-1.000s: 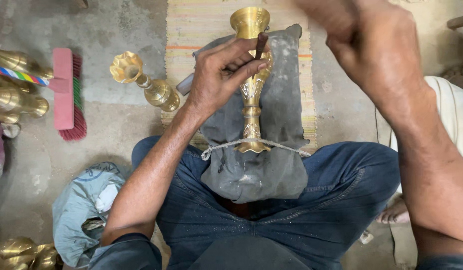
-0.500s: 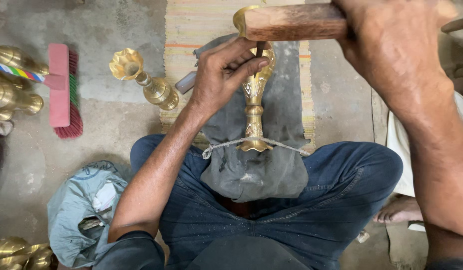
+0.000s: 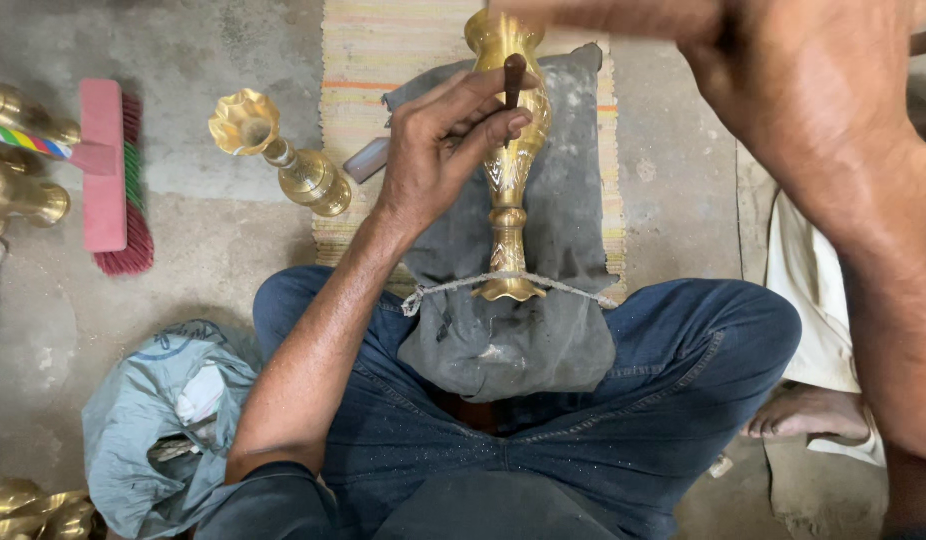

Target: The person sits cross-legged on the floor with a brass vase held upright in a cloth pad on their lap. They hold a chisel against the vase surface and strike it with a wooden mallet, repositioning the chisel repeatedly to engrave decorative patterns into the brass.

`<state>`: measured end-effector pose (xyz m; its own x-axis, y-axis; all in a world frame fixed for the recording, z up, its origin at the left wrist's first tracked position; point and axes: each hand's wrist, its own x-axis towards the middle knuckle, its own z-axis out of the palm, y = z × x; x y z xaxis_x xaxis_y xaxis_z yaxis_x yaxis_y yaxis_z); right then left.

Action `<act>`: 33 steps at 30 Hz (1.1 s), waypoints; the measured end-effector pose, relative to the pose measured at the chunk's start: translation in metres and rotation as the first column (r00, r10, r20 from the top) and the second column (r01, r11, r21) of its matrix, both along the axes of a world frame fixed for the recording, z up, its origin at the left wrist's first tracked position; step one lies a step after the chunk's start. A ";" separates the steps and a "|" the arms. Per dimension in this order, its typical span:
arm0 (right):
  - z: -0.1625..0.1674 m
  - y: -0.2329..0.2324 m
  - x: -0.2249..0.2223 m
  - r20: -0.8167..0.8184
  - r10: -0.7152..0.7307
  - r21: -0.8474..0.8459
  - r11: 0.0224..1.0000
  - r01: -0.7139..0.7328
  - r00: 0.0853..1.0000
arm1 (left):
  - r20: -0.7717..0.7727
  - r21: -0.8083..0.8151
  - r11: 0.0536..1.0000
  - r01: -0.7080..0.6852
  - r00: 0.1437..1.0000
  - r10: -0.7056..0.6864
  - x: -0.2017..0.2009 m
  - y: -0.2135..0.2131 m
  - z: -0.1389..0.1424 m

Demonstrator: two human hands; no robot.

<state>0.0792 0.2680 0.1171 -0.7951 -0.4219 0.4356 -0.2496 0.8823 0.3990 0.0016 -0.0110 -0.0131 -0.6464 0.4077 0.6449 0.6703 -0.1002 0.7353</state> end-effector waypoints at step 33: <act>0.023 -0.028 -0.001 -0.024 0.016 0.132 0.991 -0.013 1.000 | 0.133 0.169 0.985 0.027 0.990 -0.050 0.003 0.003 -0.012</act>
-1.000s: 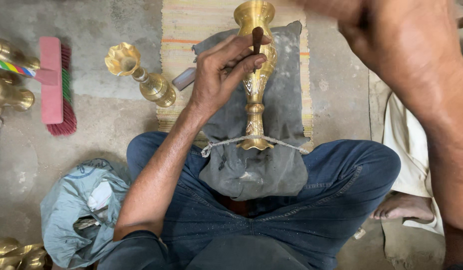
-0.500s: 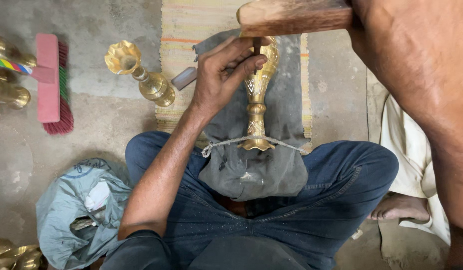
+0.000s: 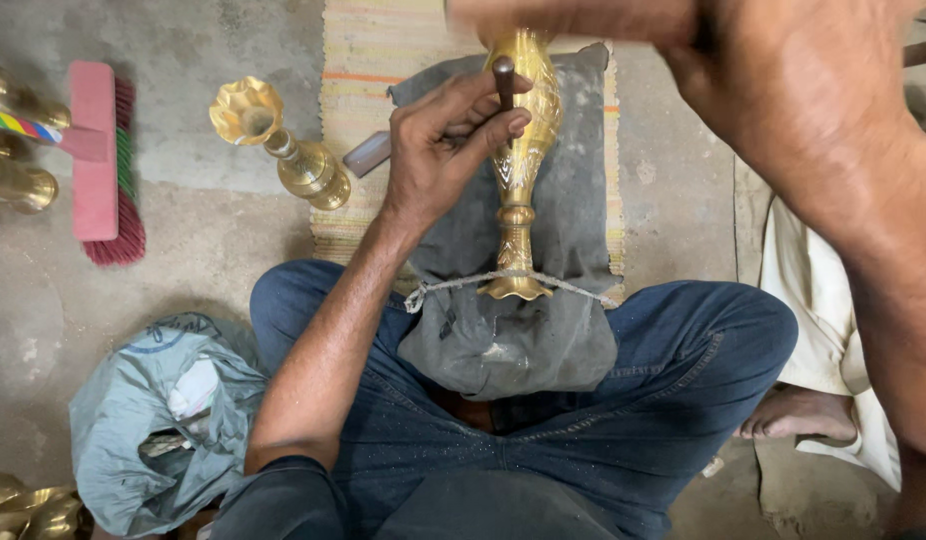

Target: The person sits cross-legged on the floor with a brass vase held upright in a cloth pad on their lap. They hold a chisel against the vase surface and strike it with a wooden mallet, repositioning the chisel repeatedly to engrave decorative patterns into the brass.

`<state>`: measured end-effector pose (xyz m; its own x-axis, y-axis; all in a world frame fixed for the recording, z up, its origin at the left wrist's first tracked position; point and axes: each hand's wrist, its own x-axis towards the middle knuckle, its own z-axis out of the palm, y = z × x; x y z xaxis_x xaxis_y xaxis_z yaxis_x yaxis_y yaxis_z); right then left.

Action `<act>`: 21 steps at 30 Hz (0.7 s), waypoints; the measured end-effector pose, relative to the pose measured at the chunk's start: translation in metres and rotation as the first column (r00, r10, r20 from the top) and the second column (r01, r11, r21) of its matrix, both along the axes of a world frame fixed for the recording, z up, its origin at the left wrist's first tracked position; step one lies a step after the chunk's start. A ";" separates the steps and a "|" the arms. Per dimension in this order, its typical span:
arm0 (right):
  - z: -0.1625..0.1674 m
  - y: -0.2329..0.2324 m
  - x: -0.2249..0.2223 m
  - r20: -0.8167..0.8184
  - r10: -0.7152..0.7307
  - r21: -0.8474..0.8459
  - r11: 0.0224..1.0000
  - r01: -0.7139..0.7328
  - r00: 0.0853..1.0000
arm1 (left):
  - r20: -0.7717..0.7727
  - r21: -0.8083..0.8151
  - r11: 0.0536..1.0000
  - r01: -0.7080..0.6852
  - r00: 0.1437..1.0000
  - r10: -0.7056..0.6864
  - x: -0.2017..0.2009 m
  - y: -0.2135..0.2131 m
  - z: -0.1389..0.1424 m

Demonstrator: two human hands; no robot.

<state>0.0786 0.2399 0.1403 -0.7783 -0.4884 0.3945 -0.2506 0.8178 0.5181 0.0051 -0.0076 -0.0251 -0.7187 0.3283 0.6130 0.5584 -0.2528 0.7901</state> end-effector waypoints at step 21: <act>-0.009 0.010 -0.008 0.155 0.126 -0.226 0.970 -0.089 0.980 | 0.078 0.100 0.992 0.073 0.994 -0.081 -0.002 0.000 -0.011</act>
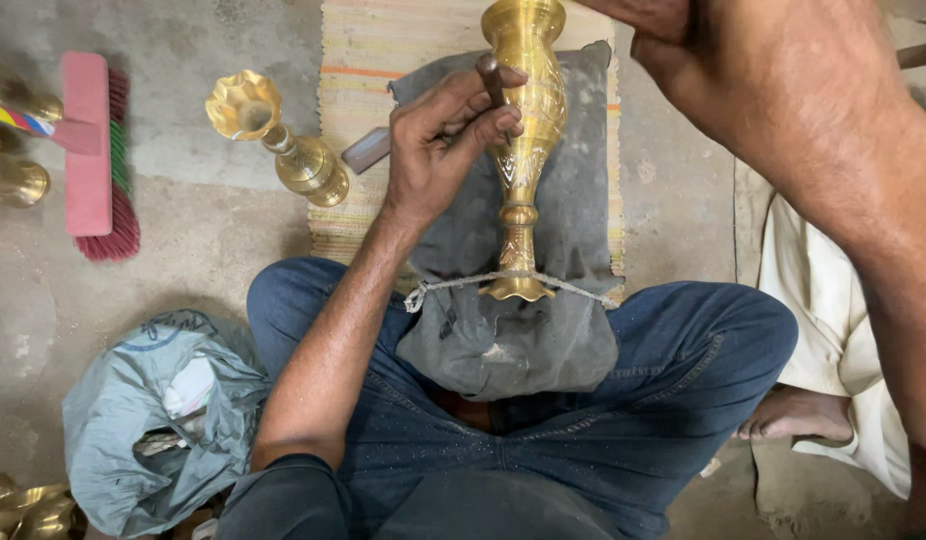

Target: The person sits cross-legged on the floor with a brass vase held upright in a cloth pad on their lap. They hold a chisel against the vase surface and strike it with a wooden mallet, repositioning the chisel repeatedly to engrave decorative patterns into the brass.

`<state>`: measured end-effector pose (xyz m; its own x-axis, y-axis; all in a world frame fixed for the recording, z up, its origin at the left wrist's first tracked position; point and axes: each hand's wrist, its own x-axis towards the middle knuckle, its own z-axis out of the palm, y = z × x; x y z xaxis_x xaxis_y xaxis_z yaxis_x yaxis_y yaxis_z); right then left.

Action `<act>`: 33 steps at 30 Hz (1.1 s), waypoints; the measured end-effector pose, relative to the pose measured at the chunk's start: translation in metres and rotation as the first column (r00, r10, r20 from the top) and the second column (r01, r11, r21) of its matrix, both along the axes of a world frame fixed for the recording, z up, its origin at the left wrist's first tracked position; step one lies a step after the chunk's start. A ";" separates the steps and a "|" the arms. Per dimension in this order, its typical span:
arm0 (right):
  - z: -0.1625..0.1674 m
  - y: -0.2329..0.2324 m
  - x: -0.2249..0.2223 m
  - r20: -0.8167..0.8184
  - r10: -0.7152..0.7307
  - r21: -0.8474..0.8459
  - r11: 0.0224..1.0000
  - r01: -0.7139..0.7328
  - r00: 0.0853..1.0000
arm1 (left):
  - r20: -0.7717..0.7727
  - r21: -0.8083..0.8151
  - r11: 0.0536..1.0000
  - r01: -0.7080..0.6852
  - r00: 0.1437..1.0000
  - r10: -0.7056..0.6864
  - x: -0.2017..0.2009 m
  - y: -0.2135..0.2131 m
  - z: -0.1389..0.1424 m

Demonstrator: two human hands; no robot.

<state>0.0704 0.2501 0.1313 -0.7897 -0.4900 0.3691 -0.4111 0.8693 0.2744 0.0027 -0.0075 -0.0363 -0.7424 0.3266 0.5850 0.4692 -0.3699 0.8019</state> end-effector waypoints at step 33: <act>0.017 -0.028 0.011 -0.174 0.044 0.213 0.977 -0.006 0.984 | 0.060 0.017 0.999 -0.038 0.997 0.037 0.000 0.002 -0.006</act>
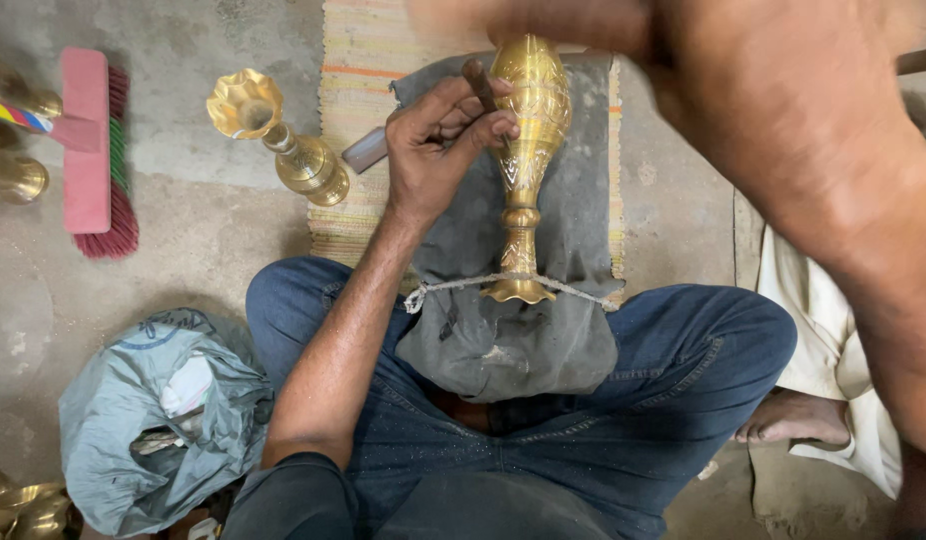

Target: The person sits cross-legged on the floor with a brass vase held upright in a cloth pad on their lap. They hold a chisel against the vase surface and strike it with a wooden mallet, repositioning the chisel repeatedly to engrave decorative patterns into the brass.

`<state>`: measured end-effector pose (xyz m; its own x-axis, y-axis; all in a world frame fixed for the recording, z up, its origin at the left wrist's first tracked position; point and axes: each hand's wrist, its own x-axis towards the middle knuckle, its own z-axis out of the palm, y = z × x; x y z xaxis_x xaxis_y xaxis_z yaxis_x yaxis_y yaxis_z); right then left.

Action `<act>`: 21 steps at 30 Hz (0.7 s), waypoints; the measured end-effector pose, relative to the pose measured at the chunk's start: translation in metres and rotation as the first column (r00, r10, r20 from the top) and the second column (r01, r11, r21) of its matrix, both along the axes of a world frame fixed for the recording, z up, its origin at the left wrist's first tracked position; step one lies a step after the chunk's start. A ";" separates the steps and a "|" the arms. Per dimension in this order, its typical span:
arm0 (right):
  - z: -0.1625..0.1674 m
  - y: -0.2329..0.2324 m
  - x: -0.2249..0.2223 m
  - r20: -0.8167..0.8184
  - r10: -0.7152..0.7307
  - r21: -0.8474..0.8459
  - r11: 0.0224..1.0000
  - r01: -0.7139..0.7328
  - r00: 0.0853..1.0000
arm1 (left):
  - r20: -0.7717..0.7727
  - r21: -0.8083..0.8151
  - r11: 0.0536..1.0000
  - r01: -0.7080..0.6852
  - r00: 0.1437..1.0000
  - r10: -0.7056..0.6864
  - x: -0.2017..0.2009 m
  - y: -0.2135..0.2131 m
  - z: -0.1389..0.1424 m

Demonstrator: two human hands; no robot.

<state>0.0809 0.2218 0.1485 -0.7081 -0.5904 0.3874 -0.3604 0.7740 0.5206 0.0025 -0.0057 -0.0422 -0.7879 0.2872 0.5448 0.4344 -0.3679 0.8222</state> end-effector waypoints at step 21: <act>-0.002 0.000 -0.004 0.048 -0.016 -0.029 0.999 0.018 0.999 | -0.057 0.090 0.996 -0.007 0.998 0.013 0.003 0.002 -0.002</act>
